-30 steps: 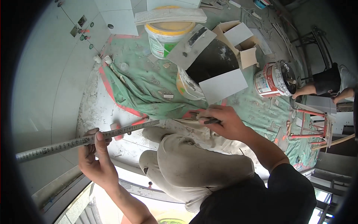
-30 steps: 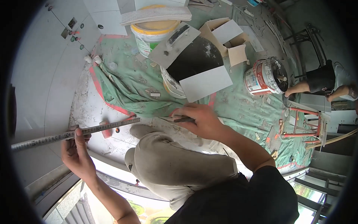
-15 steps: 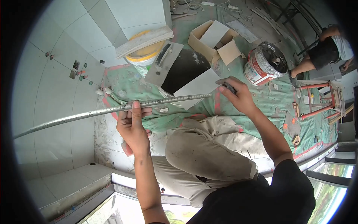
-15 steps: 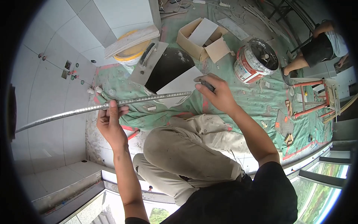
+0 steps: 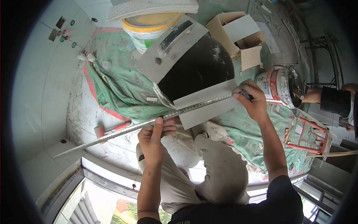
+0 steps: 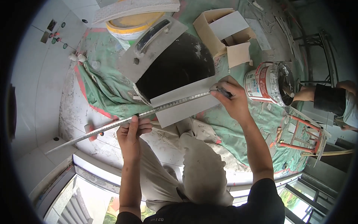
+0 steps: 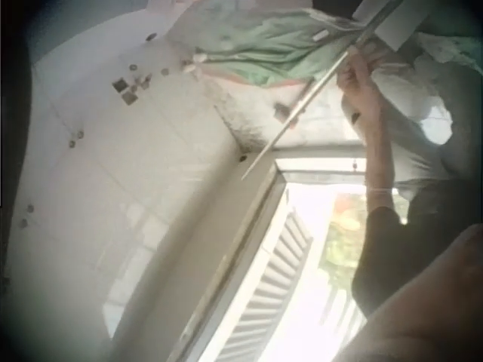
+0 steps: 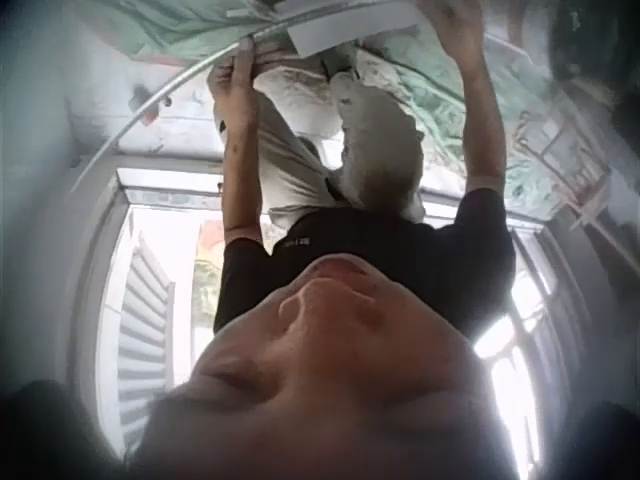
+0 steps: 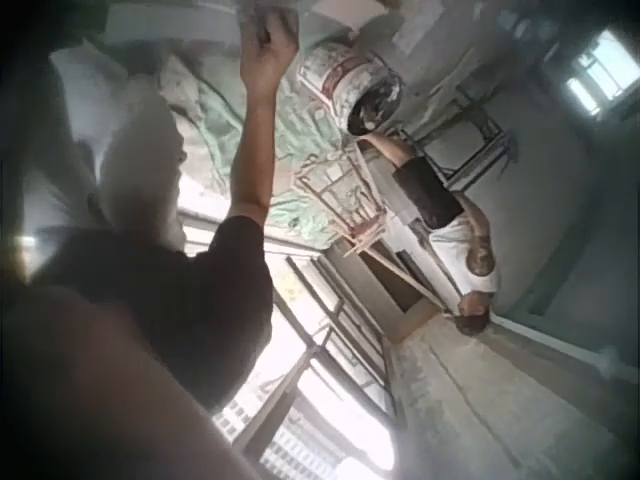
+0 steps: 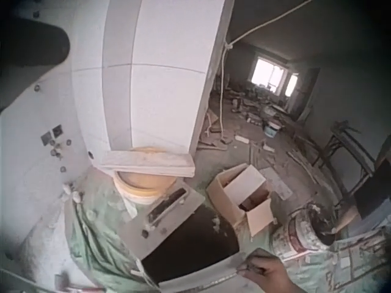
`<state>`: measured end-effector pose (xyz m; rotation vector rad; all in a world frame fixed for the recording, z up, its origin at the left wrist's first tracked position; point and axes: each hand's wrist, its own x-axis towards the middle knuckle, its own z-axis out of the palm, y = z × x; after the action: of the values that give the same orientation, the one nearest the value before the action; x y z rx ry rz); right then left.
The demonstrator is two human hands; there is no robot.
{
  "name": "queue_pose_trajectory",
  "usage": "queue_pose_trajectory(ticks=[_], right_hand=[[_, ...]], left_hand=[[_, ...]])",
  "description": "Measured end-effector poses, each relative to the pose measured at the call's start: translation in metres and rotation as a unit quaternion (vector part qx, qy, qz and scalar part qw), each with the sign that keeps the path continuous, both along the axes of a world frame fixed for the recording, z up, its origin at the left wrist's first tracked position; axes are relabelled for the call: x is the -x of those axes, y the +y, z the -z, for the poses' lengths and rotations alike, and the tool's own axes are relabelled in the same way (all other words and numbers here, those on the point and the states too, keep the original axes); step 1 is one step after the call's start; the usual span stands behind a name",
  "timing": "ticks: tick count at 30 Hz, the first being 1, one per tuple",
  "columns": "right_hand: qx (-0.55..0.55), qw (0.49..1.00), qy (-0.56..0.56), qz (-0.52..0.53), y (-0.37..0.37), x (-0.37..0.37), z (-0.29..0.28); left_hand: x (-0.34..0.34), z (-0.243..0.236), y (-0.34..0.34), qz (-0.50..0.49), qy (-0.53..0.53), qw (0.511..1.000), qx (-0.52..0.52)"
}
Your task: Measure, mark, and cut a ceramic tile using a tape measure, straight edge, and angle grinder.
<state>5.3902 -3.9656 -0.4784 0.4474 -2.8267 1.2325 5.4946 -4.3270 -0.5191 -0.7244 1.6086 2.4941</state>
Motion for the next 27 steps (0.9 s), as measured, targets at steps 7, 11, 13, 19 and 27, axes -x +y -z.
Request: queue_pose_trajectory(ticks=[7,11,13,19,27], right_hand=[[-0.012,0.999,-0.008,-0.051,0.004,0.054,0.03],[-0.031,0.999,0.0,-0.044,-0.006,0.055,0.031],[-0.021,0.999,0.002,-0.038,-0.007,0.052,0.032],[-0.029,0.999,0.01,-0.02,-0.02,0.04,0.032],[-0.054,0.998,0.02,-0.004,-0.023,0.043,0.032]], left_hand=[[0.018,-0.046,-0.026,0.105,0.262,0.785,0.552],[0.069,-0.027,-0.034,0.177,0.184,0.752,0.608],[0.081,-0.025,-0.04,0.3,0.166,0.755,0.56],[0.099,-0.025,-0.04,0.389,0.11,0.801,0.442],[0.109,-0.026,-0.035,0.391,0.122,0.816,0.408]])
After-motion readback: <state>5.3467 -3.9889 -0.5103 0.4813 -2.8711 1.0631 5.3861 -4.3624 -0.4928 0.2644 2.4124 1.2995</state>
